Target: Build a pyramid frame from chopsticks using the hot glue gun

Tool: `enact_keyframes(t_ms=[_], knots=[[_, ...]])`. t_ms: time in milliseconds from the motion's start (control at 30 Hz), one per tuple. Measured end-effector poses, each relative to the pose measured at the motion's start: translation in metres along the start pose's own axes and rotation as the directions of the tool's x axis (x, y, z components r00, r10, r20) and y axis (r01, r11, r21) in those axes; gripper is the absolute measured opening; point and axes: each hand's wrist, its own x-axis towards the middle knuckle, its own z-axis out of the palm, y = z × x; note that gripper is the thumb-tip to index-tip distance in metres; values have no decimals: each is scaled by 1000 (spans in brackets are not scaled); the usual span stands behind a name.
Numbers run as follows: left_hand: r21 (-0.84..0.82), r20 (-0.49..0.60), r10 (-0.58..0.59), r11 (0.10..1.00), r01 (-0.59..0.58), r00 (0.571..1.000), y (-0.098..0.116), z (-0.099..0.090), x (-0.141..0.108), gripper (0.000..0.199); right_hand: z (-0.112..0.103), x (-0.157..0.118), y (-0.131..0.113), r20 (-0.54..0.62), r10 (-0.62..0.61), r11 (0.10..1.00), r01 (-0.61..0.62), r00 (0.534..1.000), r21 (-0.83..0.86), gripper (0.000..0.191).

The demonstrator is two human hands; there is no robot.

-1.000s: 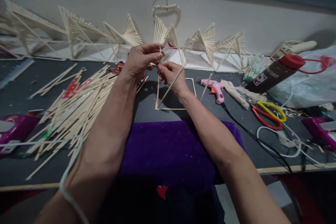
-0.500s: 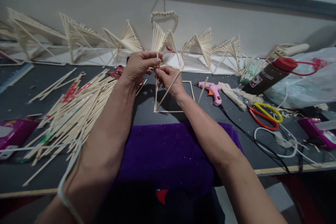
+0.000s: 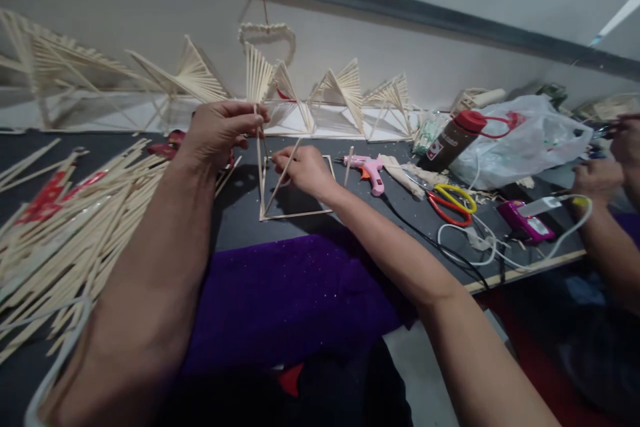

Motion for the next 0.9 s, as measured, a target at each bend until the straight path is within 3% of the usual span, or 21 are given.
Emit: enact_keyframes(t_ms=[67,133,233,300,367,467,533,567,667,733,833,900], knots=[[-17,8,-10,1000,10,1000,0,1,0,20,-14,-24,-1,22,-46,987,49,999,-151,19],[-24,9,-21,999,21,1000,1,1,0,19,-32,-53,-4,39,-184,953,187,982,-237,14],[-7,19,-28,1000,28,999,1,1,-3,17,-70,-89,-6,-91,-285,926,249,954,-282,16],[3,30,-27,1000,27,999,2,1,-5,16,-102,-97,-2,-281,-296,903,172,913,-393,23],[-2,34,-34,999,34,999,2,2,-5,17,-131,-91,8,-394,-276,802,-15,876,-597,27],[-15,14,-54,998,54,998,1,2,-3,20,-157,-66,29,-423,-56,487,-345,904,-802,35],[-21,-3,-58,998,58,998,1,2,-2,22,-161,-49,41,-427,85,362,-427,900,-829,40],[-24,-7,-60,998,60,998,1,3,-1,23,-161,-42,46,-434,134,342,-452,891,-823,38],[-38,-5,-62,997,62,998,2,4,-1,26,-157,-34,52,-482,188,409,-514,856,-754,24],[-53,-8,-71,996,70,997,2,4,-1,26,-156,-37,52,-518,161,544,-514,840,-664,20],[-84,-19,-73,994,71,997,1,4,-2,22,-156,-44,50,-552,114,851,-368,826,-375,14],[-101,-15,-62,993,60,998,-1,4,-3,19,-156,-47,47,-563,66,973,-179,824,-149,19]])
